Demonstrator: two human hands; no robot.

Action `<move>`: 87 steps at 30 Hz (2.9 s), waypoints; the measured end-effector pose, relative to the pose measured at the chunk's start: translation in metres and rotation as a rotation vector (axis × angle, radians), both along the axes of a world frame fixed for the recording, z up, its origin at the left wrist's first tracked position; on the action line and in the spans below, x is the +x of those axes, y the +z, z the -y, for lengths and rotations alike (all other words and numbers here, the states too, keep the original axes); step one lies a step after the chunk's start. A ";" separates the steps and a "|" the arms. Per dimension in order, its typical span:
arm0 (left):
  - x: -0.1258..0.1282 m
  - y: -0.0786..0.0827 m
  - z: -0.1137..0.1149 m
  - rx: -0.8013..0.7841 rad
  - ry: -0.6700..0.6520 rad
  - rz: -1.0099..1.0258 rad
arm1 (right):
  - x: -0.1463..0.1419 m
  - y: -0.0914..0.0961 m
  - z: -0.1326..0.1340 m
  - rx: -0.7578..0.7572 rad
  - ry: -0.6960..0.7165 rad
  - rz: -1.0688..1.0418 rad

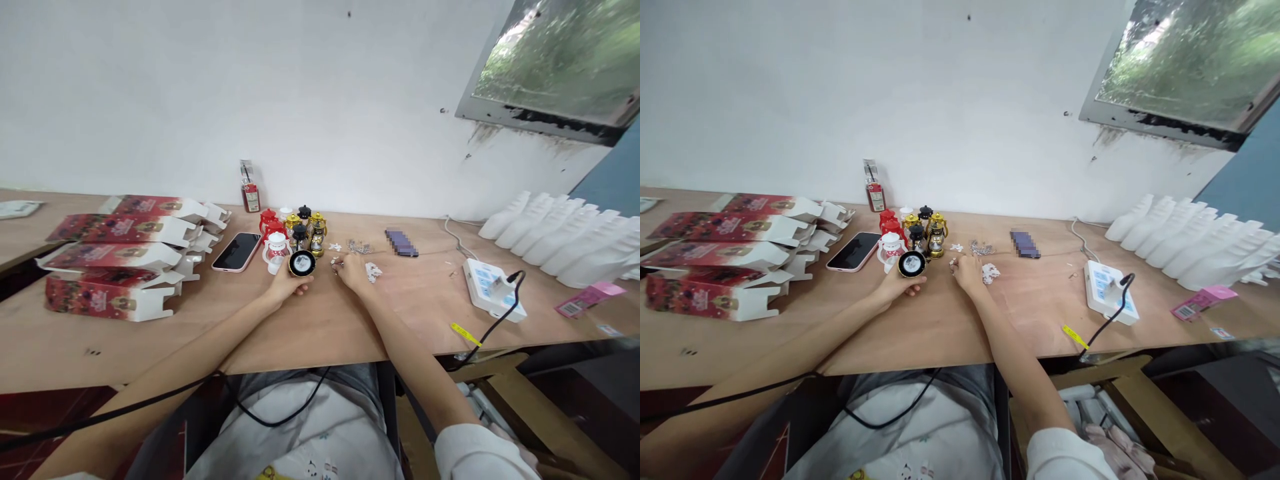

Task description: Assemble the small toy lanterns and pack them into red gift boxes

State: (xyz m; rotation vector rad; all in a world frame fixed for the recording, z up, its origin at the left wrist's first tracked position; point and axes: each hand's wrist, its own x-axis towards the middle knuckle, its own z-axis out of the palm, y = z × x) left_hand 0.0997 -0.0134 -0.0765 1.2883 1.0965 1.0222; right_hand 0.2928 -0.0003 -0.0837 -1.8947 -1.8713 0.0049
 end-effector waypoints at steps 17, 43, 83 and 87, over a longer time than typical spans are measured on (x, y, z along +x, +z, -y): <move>0.000 -0.002 0.000 0.037 -0.017 0.024 | -0.015 0.007 0.011 0.191 0.084 -0.271; 0.011 -0.011 0.002 0.137 0.030 -0.061 | -0.050 0.025 0.051 0.580 0.431 -0.497; 0.007 -0.005 0.000 0.021 0.033 -0.003 | -0.005 0.010 0.013 -0.032 0.306 0.333; 0.007 -0.005 0.001 0.040 0.039 -0.009 | -0.008 0.011 0.014 -0.039 0.336 0.357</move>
